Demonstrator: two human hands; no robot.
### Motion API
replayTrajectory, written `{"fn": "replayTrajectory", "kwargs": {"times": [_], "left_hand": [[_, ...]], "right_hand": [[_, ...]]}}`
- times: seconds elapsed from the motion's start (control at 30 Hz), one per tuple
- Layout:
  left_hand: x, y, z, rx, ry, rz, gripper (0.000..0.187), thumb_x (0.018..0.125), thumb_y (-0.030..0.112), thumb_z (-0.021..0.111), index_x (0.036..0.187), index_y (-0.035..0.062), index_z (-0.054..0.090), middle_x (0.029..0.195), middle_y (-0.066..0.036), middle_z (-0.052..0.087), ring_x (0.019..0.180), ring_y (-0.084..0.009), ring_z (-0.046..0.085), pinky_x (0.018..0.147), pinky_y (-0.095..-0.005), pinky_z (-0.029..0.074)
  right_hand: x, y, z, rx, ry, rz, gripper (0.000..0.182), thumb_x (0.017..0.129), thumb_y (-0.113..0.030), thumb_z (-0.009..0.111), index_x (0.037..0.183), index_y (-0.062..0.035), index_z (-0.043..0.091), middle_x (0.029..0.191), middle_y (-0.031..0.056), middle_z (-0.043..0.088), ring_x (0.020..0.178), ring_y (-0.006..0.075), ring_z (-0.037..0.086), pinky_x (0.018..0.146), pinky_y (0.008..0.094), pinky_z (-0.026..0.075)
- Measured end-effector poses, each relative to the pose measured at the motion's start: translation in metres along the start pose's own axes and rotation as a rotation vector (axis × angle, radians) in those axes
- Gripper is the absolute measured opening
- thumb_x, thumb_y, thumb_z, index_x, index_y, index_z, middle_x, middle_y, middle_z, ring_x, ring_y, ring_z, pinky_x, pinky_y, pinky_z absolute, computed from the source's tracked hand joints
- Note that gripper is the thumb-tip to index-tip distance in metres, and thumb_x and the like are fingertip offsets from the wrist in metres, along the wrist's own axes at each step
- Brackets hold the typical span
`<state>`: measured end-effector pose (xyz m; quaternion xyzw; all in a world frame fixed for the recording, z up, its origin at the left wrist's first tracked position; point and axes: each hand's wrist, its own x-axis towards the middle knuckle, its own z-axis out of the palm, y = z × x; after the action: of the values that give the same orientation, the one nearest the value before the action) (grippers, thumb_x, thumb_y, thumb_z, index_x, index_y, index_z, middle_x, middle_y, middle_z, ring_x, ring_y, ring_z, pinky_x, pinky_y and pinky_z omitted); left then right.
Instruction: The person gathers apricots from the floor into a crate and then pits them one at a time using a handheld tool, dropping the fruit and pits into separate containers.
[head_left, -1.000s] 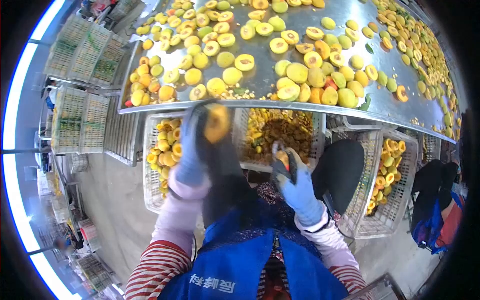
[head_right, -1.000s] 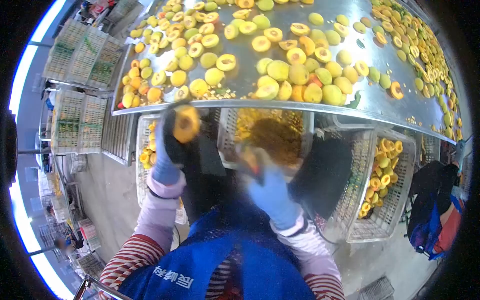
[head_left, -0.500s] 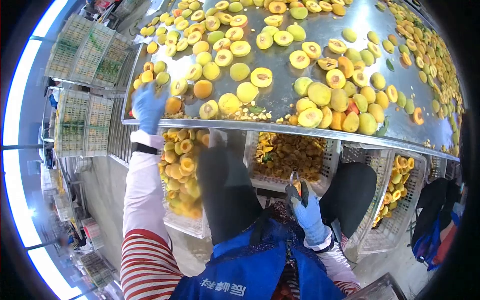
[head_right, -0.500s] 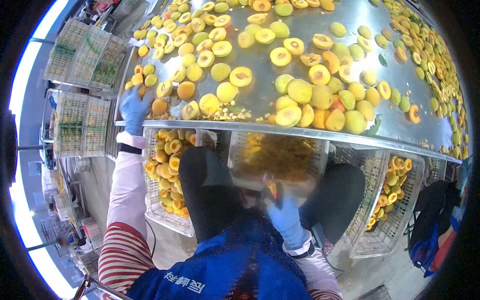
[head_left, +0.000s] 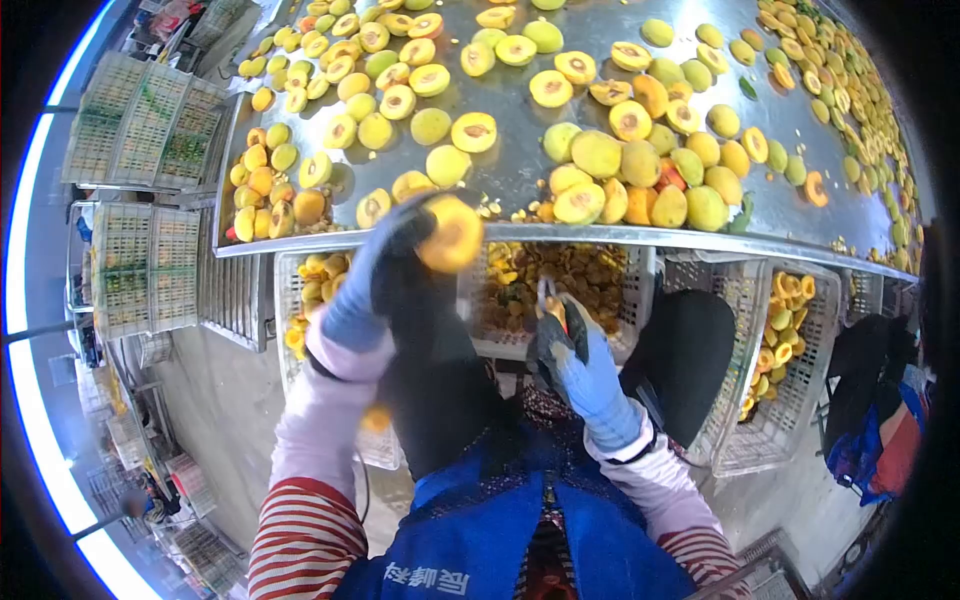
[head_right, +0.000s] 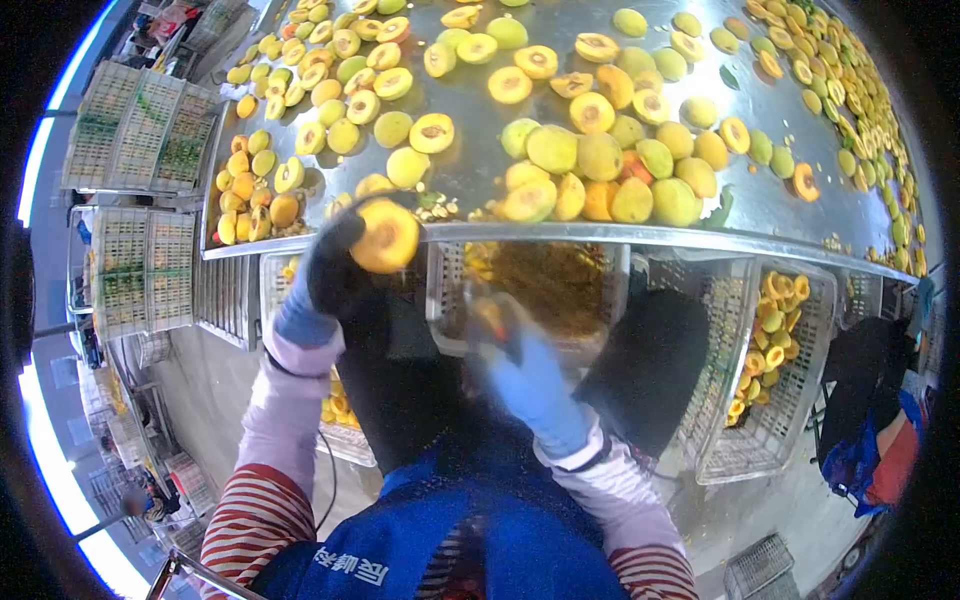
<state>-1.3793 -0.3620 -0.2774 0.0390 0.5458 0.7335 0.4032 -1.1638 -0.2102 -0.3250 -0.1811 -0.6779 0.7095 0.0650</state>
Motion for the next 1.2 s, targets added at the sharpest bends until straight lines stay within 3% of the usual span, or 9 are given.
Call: {"fn": "replayTrajectory", "kwargs": {"times": [0.1,0.37,0.47,0.7,0.77,0.9,1.03,1.1,1.2], "left_hand": [[-0.027,-0.037,0.042,-0.222,-0.364,0.003,0.045,0.085,0.027,0.055,0.116,-0.0044,0.050,0.108,-0.012,0.058,0.099,-0.0199,0.057,0.088,-0.0319,0.045],[-0.073,-0.051,0.105,0.007,-0.004,0.224,0.034,0.094,0.021,0.049,0.118,-0.0028,0.050,0.104,-0.008,0.058,0.092,-0.0123,0.055,0.081,-0.0248,0.044],[-0.082,-0.060,0.118,0.104,0.048,0.409,0.032,0.095,0.017,0.047,0.119,-0.0032,0.049,0.105,-0.008,0.057,0.094,-0.0116,0.053,0.082,-0.0241,0.043],[-0.095,-0.070,0.122,0.228,0.002,0.557,0.039,0.092,0.016,0.050,0.124,-0.0048,0.043,0.114,-0.011,0.052,0.101,-0.0138,0.051,0.089,-0.0268,0.041],[-0.094,-0.079,0.123,0.257,-0.038,0.700,0.045,0.091,0.015,0.051,0.129,-0.0049,0.038,0.119,-0.012,0.049,0.106,-0.0145,0.048,0.092,-0.0276,0.039],[-0.091,-0.064,0.107,0.276,-0.261,0.445,0.056,0.090,0.016,0.051,0.138,-0.0041,0.028,0.131,-0.013,0.042,0.117,-0.0171,0.043,0.099,-0.0294,0.034],[-0.087,-0.047,0.101,0.339,-0.132,0.037,0.035,0.087,0.022,0.061,0.112,-0.0012,0.056,0.099,-0.004,0.060,0.088,-0.0124,0.056,0.079,-0.0248,0.045],[-0.082,-0.063,0.099,0.676,-0.130,0.413,0.025,0.087,0.018,0.059,0.102,-0.0016,0.059,0.092,-0.003,0.061,0.084,-0.0108,0.055,0.075,-0.0253,0.045],[-0.085,-0.074,0.106,0.564,0.022,0.289,0.022,0.088,0.014,0.057,0.103,-0.0021,0.059,0.093,-0.005,0.061,0.083,-0.0091,0.054,0.074,-0.0245,0.045]], "right_hand": [[-0.004,-0.016,0.004,-0.391,0.074,-0.365,0.058,0.074,-0.016,0.068,0.122,0.0073,0.046,0.099,0.0201,0.059,0.087,0.0307,0.061,0.077,0.0387,0.048],[-0.024,-0.062,-0.011,-0.587,-0.165,-0.084,0.071,0.073,-0.025,0.071,0.129,0.0066,0.039,0.095,0.0180,0.061,0.080,0.0322,0.060,0.074,0.0424,0.046],[-0.046,-0.038,-0.001,-0.639,0.067,-0.337,0.071,0.077,-0.026,0.069,0.132,0.0067,0.036,0.102,0.0226,0.059,0.087,0.0349,0.059,0.082,0.0431,0.044],[-0.067,-0.010,0.020,-0.184,0.082,-0.288,0.064,0.083,-0.017,0.063,0.134,0.0075,0.032,0.117,0.0284,0.050,0.104,0.0384,0.052,0.090,0.0411,0.042],[-0.066,-0.012,0.023,0.353,0.000,-0.062,0.058,0.087,-0.022,0.057,0.132,0.0068,0.034,0.111,0.0188,0.054,0.097,0.0259,0.054,0.082,0.0376,0.044],[-0.058,-0.008,0.001,0.066,-0.088,-0.019,0.057,0.085,-0.024,0.059,0.129,0.0061,0.037,0.101,0.0115,0.059,0.085,0.0181,0.058,0.069,0.0359,0.046],[-0.052,-0.013,-0.008,-0.652,-0.129,-0.252,0.058,0.081,-0.022,0.062,0.126,0.0067,0.040,0.095,0.0136,0.061,0.078,0.0223,0.059,0.064,0.0387,0.046],[-0.057,-0.013,0.000,-0.503,-0.048,-0.299,0.058,0.085,-0.027,0.060,0.127,0.0066,0.039,0.096,0.0164,0.060,0.077,0.0272,0.060,0.064,0.0412,0.048],[-0.066,0.014,0.018,0.032,-0.052,-0.178,0.051,0.089,-0.034,0.054,0.121,0.0038,0.042,0.087,0.0128,0.059,0.067,0.0206,0.057,0.055,0.0330,0.046]]}}
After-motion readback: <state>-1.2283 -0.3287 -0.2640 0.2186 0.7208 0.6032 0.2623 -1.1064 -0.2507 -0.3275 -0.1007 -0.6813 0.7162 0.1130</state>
